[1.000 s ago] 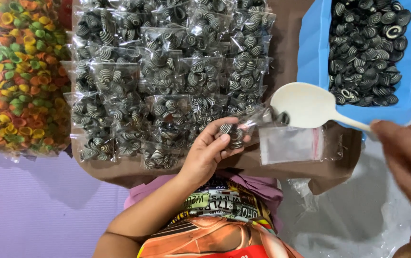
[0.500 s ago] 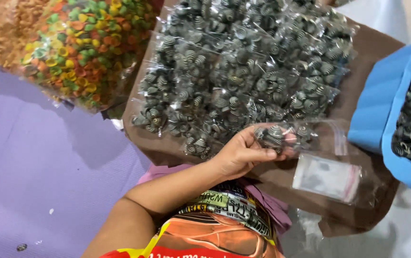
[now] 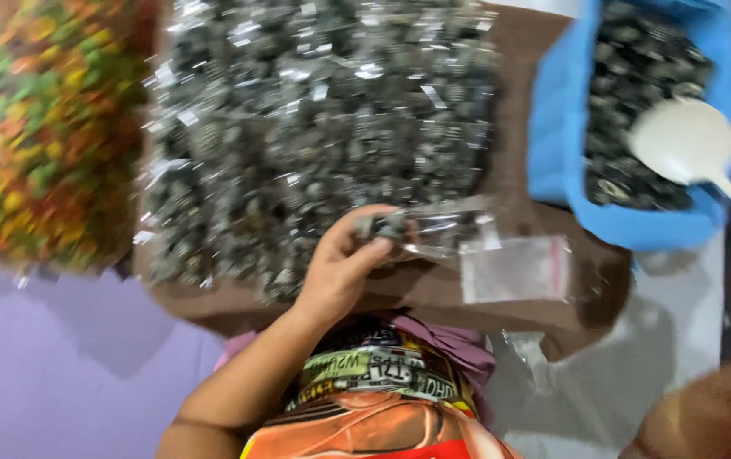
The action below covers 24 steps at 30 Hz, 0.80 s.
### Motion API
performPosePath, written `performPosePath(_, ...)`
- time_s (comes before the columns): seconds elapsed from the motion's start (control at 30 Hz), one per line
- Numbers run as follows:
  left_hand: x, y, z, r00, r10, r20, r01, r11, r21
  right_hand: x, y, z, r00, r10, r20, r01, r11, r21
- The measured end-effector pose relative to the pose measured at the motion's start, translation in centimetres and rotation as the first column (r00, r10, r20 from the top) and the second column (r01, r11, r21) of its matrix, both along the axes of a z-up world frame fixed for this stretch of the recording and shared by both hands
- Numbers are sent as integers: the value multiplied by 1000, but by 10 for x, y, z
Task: The person uses a spoon to scoop small spiral-shaped snacks from a blue container and places them into small plastic bags, then seals the bags by hand.
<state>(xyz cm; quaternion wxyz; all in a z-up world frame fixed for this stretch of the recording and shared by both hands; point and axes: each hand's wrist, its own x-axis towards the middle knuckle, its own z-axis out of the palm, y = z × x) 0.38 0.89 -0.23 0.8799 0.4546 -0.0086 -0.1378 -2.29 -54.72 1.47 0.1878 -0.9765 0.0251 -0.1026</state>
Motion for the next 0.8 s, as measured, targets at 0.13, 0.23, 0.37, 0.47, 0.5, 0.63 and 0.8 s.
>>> performPosePath(0.13, -1, -2, -2, 995, -71, -66, 62, 990, -128, 12, 131, 90, 959, 190, 210, 13, 712, -702)
performPosePath(0.23, 0, 2, -2, 993, -91, -69, 81, 987, -136, 12, 144, 99, 968, 97, 230, 145, 531, -835)
performPosePath(0.37, 1, 6, -9, 991, -80, -105, 62, 985, -161, 8, 145, 111, 992, 105, 65, -54, 841, -538)
performPosePath(0.47, 1, 4, -11, 989, -80, -121, 56, 981, -186, 4, 136, 104, 994, 84, 63, -42, 868, -494)
performPosePath(0.5, 1, 2, -11, 991, -85, -103, 65, 980, -186, 5, 133, 102, 993, 89, 82, -29, 834, -552)
performPosePath(0.63, 1, -2, -2, 992, -106, -74, 93, 982, -163, 7, 129, 103, 989, 136, 65, -66, 779, -623)
performPosePath(0.8, -1, -1, -5, 995, -76, -70, 62, 981, -182, 6, 114, 89, 993, 122, 5, -107, 888, -448)
